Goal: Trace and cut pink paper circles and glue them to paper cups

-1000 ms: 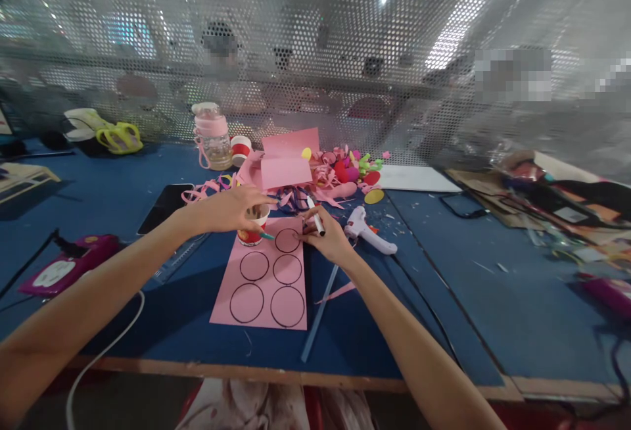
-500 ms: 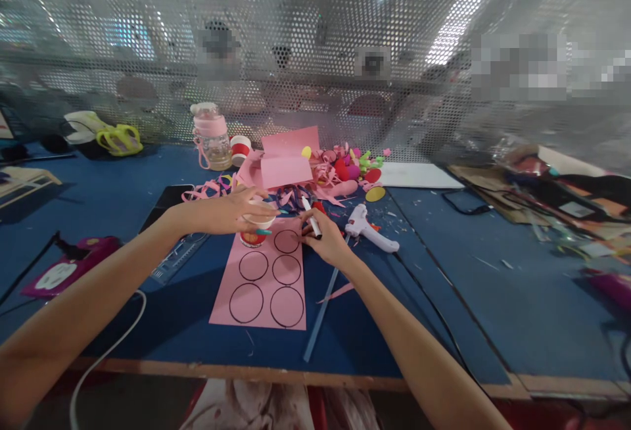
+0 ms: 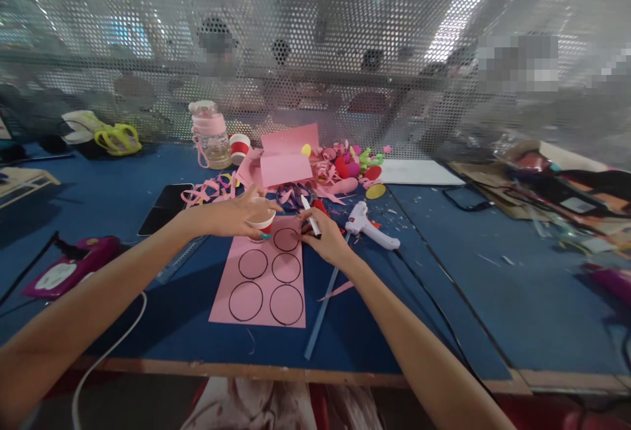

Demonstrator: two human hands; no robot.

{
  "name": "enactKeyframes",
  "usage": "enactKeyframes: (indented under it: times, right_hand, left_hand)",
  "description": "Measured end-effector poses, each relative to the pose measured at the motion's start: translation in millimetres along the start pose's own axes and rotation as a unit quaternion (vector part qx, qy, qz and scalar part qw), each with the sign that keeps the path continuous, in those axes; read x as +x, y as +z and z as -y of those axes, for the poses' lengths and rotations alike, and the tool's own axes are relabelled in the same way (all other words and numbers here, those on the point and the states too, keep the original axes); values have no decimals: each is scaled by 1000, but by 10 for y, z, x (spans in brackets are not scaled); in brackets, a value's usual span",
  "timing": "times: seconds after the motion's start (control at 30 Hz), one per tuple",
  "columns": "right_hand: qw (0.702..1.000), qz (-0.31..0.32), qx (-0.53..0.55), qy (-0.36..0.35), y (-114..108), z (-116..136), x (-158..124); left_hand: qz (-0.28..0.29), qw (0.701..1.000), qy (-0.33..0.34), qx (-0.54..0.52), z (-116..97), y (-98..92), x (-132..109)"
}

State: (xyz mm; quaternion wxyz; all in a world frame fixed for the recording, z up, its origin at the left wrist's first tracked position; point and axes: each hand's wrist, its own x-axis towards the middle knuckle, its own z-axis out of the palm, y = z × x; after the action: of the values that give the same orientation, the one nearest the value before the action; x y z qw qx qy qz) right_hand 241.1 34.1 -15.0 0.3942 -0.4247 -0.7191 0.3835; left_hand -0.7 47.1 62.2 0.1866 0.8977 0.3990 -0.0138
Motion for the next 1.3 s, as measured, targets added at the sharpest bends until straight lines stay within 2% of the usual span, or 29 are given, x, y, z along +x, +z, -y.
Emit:
enactKeyframes:
  times: [0.27, 0.53, 0.67, 0.73, 0.8, 0.93, 1.0, 1.1, 1.2, 1.3]
  right_hand:
    - [1000, 5, -11, -3, -8, -11, -9]
    - [999, 7, -38, -12, -11, 9, -8]
    - [993, -4, -107, -53, -24, 52, -17]
    - [981, -29, -168, -90, -42, 92, -35]
    - [969, -78, -204, -114, -65, 139, -68]
    - [950, -190, -208, -130, -101, 237, -181]
    - [946, -212, -201, -139, -99, 283, -249]
    - [958, -175, -166, -153, -46, 344, -337]
    - [964, -71, -162, -199, 76, 405, -375]
    - [950, 34, -186, -249, 239, 464, -358]
  left_hand:
    - [-12, 998, 19, 63, 18, 28, -9]
    - [-10, 997, 12, 73, -10, 5, -19]
    - [-47, 979, 107, 167, 4, 70, 27]
    - [-65, 965, 136, 216, -4, 106, 34]
    - [-82, 962, 121, 229, -21, 132, 31]
    - [-84, 961, 123, 235, -20, 158, 35]
    - [-83, 954, 140, 252, 14, 173, 47]
    - [-85, 945, 157, 274, 70, 198, 59]
    - [-92, 941, 172, 276, 87, 211, 52]
    - [-91, 933, 169, 306, 67, 204, 40]
